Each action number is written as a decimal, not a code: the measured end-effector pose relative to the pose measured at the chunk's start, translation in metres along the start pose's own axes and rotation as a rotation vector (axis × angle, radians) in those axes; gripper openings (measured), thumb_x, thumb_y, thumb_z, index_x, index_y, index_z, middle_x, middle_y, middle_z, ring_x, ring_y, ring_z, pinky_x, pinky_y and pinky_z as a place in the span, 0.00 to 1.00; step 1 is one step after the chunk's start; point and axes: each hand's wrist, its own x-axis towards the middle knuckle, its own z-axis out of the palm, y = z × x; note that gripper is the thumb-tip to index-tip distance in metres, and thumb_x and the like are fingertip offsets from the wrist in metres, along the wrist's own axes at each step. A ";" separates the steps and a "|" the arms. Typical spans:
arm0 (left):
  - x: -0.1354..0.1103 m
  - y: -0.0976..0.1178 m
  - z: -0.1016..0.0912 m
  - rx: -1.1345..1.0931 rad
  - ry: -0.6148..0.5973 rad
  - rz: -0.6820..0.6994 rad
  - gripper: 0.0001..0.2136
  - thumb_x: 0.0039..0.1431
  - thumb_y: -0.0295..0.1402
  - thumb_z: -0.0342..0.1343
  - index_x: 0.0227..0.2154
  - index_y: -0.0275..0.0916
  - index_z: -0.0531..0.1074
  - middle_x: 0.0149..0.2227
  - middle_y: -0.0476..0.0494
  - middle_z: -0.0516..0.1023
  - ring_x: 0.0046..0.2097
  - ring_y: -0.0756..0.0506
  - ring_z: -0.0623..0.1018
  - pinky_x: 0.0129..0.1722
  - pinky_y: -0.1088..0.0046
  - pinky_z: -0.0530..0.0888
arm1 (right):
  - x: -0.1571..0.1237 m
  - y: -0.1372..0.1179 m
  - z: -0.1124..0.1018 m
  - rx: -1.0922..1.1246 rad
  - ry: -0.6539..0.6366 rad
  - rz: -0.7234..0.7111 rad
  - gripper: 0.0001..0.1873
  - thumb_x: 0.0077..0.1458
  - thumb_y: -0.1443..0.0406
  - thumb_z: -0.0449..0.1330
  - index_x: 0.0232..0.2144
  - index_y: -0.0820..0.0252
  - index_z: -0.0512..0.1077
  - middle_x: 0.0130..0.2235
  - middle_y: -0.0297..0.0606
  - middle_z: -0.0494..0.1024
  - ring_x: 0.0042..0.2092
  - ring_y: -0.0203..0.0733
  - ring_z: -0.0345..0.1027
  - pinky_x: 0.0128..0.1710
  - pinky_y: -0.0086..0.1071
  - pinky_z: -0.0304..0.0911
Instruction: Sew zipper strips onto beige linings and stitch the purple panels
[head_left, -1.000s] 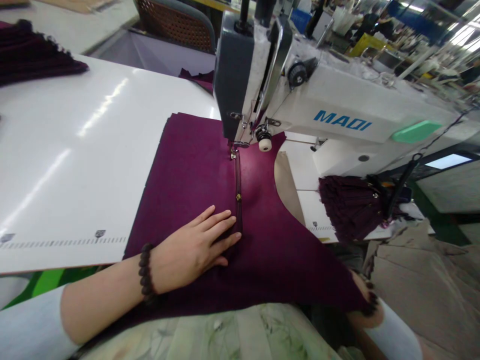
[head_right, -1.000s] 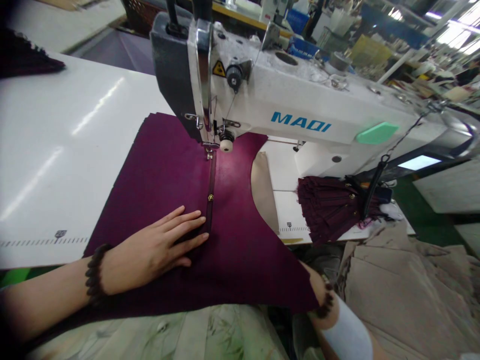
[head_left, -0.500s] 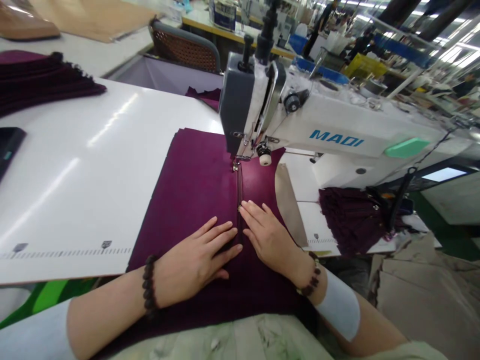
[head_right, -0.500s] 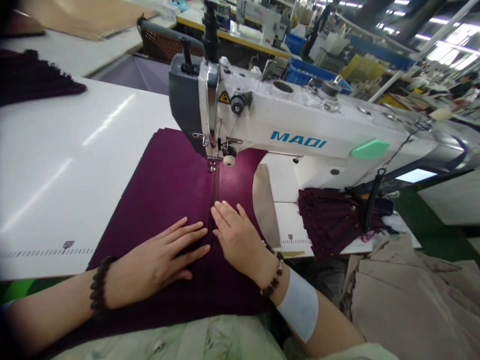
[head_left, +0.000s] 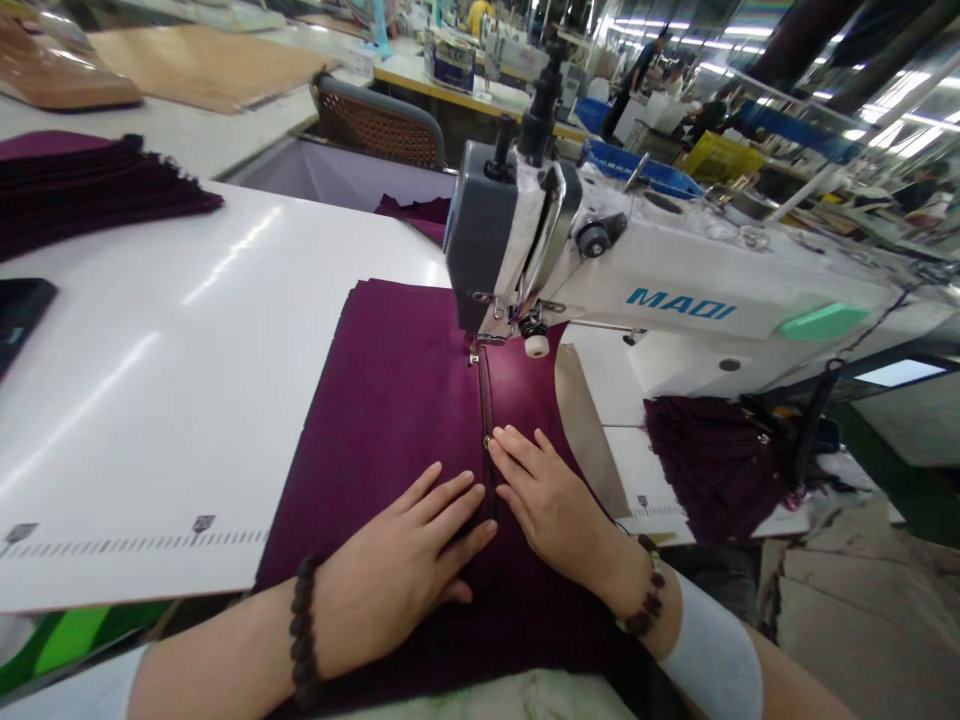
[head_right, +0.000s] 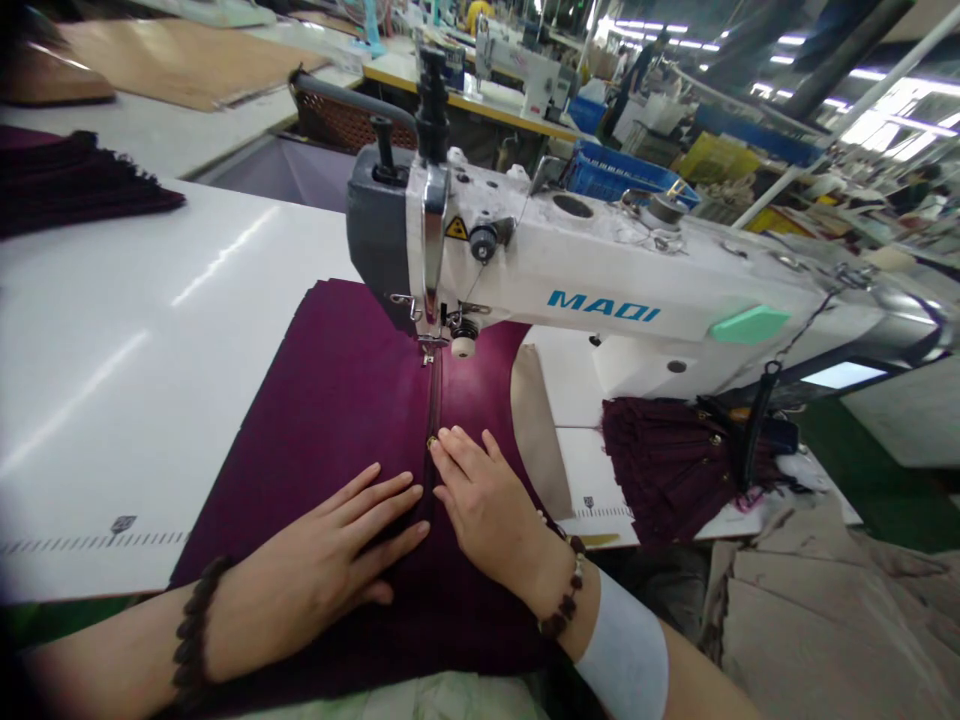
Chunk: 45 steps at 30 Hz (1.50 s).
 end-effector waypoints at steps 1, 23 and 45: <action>0.001 -0.001 0.000 0.001 -0.001 -0.004 0.18 0.59 0.46 0.47 0.47 0.44 0.70 0.50 0.42 0.72 0.53 0.42 0.69 0.55 0.60 0.62 | 0.001 0.000 0.000 -0.002 -0.001 0.003 0.22 0.60 0.70 0.43 0.56 0.68 0.59 0.59 0.41 0.58 0.60 0.41 0.48 0.60 0.44 0.50; 0.027 -0.053 -0.004 0.007 -0.122 0.034 0.19 0.63 0.42 0.43 0.51 0.41 0.67 0.54 0.37 0.67 0.57 0.39 0.65 0.56 0.55 0.60 | 0.051 0.025 0.000 -0.024 0.023 0.056 0.22 0.61 0.68 0.44 0.56 0.70 0.59 0.56 0.47 0.61 0.60 0.42 0.50 0.59 0.44 0.51; 0.054 -0.102 -0.004 0.034 -0.156 0.085 0.17 0.63 0.37 0.44 0.52 0.38 0.66 0.52 0.35 0.67 0.55 0.40 0.66 0.56 0.54 0.60 | 0.093 0.062 0.002 0.090 0.015 0.105 0.22 0.60 0.65 0.47 0.55 0.66 0.61 0.54 0.47 0.63 0.57 0.45 0.54 0.58 0.42 0.51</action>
